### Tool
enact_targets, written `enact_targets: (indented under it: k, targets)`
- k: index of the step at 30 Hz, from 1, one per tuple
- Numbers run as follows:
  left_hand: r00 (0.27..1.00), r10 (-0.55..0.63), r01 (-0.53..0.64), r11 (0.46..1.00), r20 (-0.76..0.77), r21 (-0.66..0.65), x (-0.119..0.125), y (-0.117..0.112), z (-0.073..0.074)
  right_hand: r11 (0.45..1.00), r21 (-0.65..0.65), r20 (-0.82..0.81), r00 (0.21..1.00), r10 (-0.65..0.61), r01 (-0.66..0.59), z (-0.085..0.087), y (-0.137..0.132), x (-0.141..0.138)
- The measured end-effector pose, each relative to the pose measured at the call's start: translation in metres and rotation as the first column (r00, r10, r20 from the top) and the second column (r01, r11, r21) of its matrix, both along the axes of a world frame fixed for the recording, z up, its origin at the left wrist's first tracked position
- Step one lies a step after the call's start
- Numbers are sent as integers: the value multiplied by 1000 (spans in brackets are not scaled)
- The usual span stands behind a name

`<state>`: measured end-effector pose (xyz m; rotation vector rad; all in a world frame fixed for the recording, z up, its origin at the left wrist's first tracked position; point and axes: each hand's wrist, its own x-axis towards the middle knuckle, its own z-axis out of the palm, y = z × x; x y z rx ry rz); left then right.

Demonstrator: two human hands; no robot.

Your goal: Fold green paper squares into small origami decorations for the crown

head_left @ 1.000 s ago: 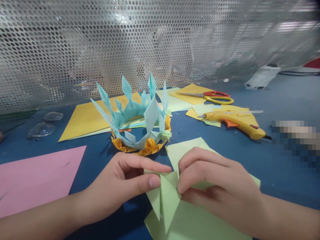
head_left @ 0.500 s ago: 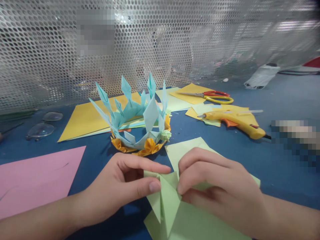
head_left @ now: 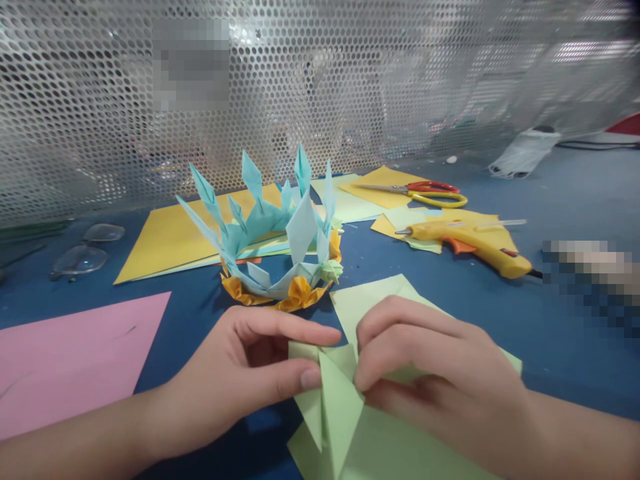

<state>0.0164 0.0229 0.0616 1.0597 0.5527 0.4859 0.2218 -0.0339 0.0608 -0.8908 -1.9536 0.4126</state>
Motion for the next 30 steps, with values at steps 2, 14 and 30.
enact_targets:
  k: [2,14,30]
  targets:
    - [1000,-6,6,1000,-11,11,0,0,-2,1000,1,9,1000,-8,8,0,0,0]
    - [995,48,-26,973,-92,228,1,-1,-6,999,-17,7,999,41,-40,-12,-5,1]
    - [980,153,-116,960,-130,256,4,-2,-2,983,-172,-95,994,53,-69,3,-4,-7]
